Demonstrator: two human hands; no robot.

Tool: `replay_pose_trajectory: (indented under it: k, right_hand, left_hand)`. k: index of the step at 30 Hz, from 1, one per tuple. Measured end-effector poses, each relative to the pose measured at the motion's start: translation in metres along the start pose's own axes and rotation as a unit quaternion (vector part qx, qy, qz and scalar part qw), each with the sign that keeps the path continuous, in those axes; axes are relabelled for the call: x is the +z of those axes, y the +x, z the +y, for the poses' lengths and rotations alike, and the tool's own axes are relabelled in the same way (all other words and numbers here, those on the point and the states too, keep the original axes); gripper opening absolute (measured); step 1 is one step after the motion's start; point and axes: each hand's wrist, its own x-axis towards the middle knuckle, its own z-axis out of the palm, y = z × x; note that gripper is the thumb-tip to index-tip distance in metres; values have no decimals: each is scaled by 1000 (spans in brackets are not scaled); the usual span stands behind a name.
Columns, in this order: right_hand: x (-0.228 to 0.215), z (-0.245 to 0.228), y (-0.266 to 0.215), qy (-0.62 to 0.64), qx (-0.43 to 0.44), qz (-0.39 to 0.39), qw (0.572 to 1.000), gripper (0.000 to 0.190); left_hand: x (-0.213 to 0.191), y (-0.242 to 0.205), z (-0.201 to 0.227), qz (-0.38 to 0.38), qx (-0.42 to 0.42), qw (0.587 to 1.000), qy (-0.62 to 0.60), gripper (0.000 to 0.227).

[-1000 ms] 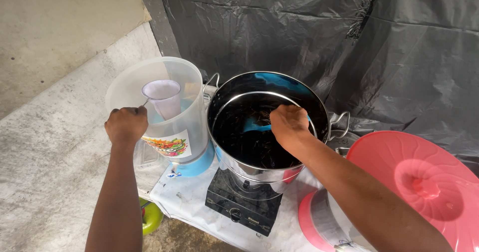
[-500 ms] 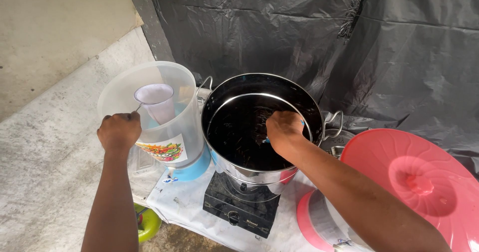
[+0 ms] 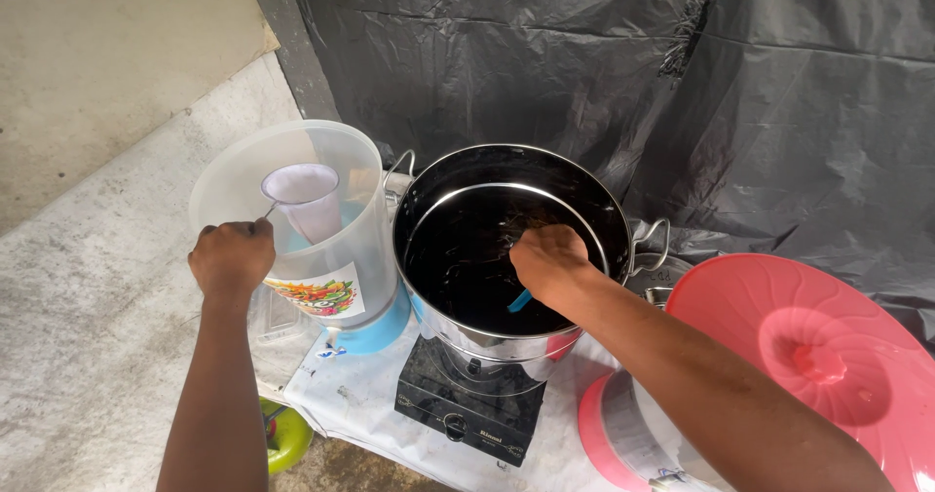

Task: Filtering brewed tea by scooping it from a pot into a filter bag placed over a pitcher.

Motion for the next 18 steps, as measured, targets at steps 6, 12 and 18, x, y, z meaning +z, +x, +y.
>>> replay_pose_trajectory:
  k: [6,12,18]
  right_hand:
    - [-2,1,5,51,-11,31,998,36]
    - [-17,-13,-9,143,15,79,986,45]
    - [-18,-19,2,24,30,109,993,54]
  left_hand:
    - [0,0,-1,-4,-2,1000,-2,64]
    - [-4,-4,1,4,5,1000,-3,61]
    - [2,-1,0,13,4,1000,-7,60]
